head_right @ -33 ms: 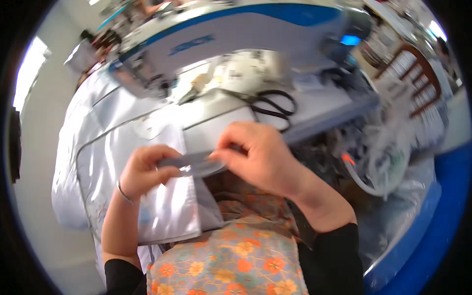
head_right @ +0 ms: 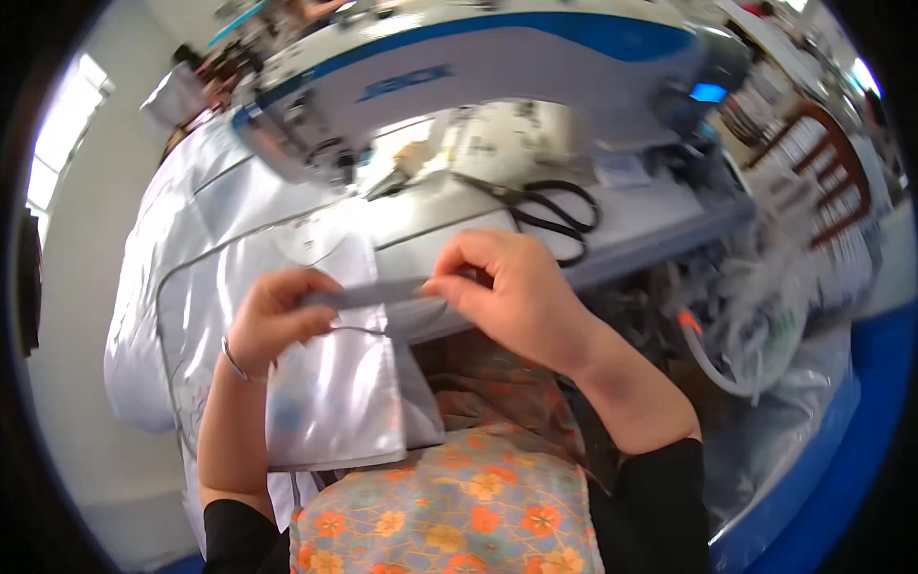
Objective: Sewing together fabric and plastic film components using an industrial sewing machine.
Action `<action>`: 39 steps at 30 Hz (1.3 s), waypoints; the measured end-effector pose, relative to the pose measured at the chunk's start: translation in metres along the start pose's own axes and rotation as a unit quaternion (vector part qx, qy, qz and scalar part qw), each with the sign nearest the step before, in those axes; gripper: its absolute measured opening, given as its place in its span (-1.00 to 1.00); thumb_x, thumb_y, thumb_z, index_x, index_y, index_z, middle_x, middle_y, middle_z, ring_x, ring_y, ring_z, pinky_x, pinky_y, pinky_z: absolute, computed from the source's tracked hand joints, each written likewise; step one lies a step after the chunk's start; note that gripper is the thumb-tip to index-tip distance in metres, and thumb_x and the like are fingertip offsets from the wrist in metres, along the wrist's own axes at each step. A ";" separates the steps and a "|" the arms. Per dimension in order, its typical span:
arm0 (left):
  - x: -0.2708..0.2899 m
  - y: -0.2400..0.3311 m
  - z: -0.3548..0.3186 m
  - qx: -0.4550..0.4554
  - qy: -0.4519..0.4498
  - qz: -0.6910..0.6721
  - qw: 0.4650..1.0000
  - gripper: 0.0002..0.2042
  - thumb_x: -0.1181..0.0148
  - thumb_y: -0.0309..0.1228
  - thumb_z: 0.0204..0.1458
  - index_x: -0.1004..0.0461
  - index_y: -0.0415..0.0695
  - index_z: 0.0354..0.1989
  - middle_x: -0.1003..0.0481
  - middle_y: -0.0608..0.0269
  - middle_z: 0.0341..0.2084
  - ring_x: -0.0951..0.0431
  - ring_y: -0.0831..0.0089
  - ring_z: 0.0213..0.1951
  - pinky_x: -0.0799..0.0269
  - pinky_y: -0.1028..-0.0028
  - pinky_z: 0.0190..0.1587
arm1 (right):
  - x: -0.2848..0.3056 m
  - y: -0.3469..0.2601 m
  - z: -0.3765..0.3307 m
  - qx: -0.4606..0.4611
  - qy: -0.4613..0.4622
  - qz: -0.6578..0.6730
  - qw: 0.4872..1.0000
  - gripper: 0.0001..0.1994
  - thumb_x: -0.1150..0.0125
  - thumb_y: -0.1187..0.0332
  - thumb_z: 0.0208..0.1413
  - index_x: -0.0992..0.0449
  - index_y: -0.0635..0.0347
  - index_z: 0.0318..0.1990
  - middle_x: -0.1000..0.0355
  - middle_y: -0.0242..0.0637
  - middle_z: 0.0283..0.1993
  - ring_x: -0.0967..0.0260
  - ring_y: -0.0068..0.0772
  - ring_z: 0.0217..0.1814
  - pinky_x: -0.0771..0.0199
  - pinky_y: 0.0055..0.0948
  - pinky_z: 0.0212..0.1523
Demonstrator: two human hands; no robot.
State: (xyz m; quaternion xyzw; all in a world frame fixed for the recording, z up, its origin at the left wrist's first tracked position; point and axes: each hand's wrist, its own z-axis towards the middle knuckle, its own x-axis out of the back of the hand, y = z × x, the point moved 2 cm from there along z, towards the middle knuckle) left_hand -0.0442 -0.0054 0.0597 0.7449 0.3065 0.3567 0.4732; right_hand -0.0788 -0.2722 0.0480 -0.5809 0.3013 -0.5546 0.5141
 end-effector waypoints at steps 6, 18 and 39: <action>0.055 -0.028 0.011 -0.204 0.377 0.606 0.670 -0.86 -0.17 -0.56 -0.01 -0.60 -0.23 -0.28 -0.56 0.10 -0.17 -0.53 0.19 -0.11 -0.45 0.28 -0.05 | -0.066 0.063 0.109 -0.095 -0.055 0.039 0.993 -0.87 -0.24 0.40 0.18 -0.58 0.30 -0.26 -0.49 -0.39 -0.40 -0.45 -0.62 -0.40 -0.44 -0.52 -0.37; 0.020 -0.071 0.073 -0.305 0.252 0.487 0.779 -0.61 -0.17 -0.49 0.01 -0.48 -0.28 0.06 -0.50 0.01 0.03 -0.49 0.11 0.10 -0.39 0.21 0.19 | -0.089 0.084 0.144 0.210 0.092 -0.275 0.934 -0.84 -0.24 0.45 0.10 -0.57 0.09 -0.15 -0.48 -0.11 -0.47 -0.48 0.00 -0.41 -0.44 -0.11 -0.41; 0.025 -0.070 0.092 -0.273 0.242 0.486 0.794 -0.75 -0.14 -0.36 0.00 -0.54 -0.24 -0.19 -0.53 0.00 -0.07 -0.47 0.17 0.06 -0.32 0.25 0.22 | -0.086 0.070 0.115 0.225 0.012 -0.360 0.905 -0.79 -0.22 0.50 -0.01 -0.57 0.18 -0.16 -0.40 -0.22 -0.34 -0.43 -0.11 -0.30 -0.49 -0.20 -0.28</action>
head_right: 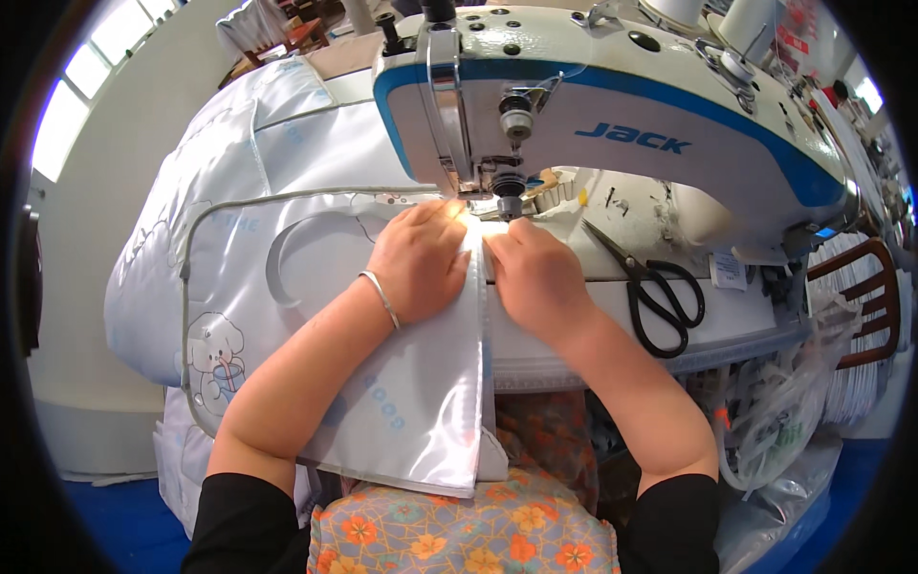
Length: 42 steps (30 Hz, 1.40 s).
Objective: Sewing together fabric and plastic film components using an industrial sewing machine.
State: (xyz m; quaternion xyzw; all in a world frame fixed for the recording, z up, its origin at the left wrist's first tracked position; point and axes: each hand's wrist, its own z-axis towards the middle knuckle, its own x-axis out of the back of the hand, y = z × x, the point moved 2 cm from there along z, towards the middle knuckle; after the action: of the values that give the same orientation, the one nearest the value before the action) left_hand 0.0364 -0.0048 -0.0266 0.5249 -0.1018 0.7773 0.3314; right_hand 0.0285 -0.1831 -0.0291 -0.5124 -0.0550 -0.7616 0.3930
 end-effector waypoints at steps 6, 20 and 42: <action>0.002 -0.012 -0.001 -0.011 0.033 -0.034 0.999 -0.69 -0.15 -0.47 -0.07 -0.51 -0.26 -0.11 -0.54 -0.03 -0.10 -0.49 0.03 0.04 -0.39 0.16 0.16 | 0.026 -0.041 -0.074 0.075 -0.039 0.108 0.991 -0.73 -0.26 0.49 -0.09 -0.56 0.18 -0.15 -0.46 -0.14 -0.01 -0.42 -0.03 0.07 -0.47 -0.17 0.07; 0.002 0.000 -0.005 -0.020 0.006 0.043 0.999 -0.68 -0.18 -0.38 -0.02 -0.49 -0.21 -0.07 -0.49 -0.01 0.01 -0.43 0.09 0.13 -0.26 0.18 0.27 | 0.015 -0.062 -0.094 0.150 0.041 0.078 0.985 -0.70 -0.24 0.43 -0.10 -0.60 0.32 -0.15 -0.55 -0.10 0.02 -0.55 -0.11 0.03 -0.59 -0.25 -0.09; 0.016 -0.002 0.007 -0.133 -0.052 0.074 0.987 -0.76 -0.17 -0.38 0.00 -0.56 -0.23 -0.20 -0.53 0.15 -0.29 -0.53 0.21 -0.12 -0.36 0.24 0.16 | 0.013 -0.030 -0.054 -0.014 -0.048 0.217 0.975 -0.63 -0.26 0.39 -0.01 -0.55 0.29 -0.01 -0.49 -0.05 0.10 -0.48 0.00 0.09 -0.57 -0.23 -0.02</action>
State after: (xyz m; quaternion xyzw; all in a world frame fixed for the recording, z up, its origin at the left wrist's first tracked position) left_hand 0.0390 -0.0002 -0.0103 0.5070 -0.2602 0.7508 0.3341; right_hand -0.0334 -0.1960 -0.0341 -0.5534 0.0499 -0.6333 0.5387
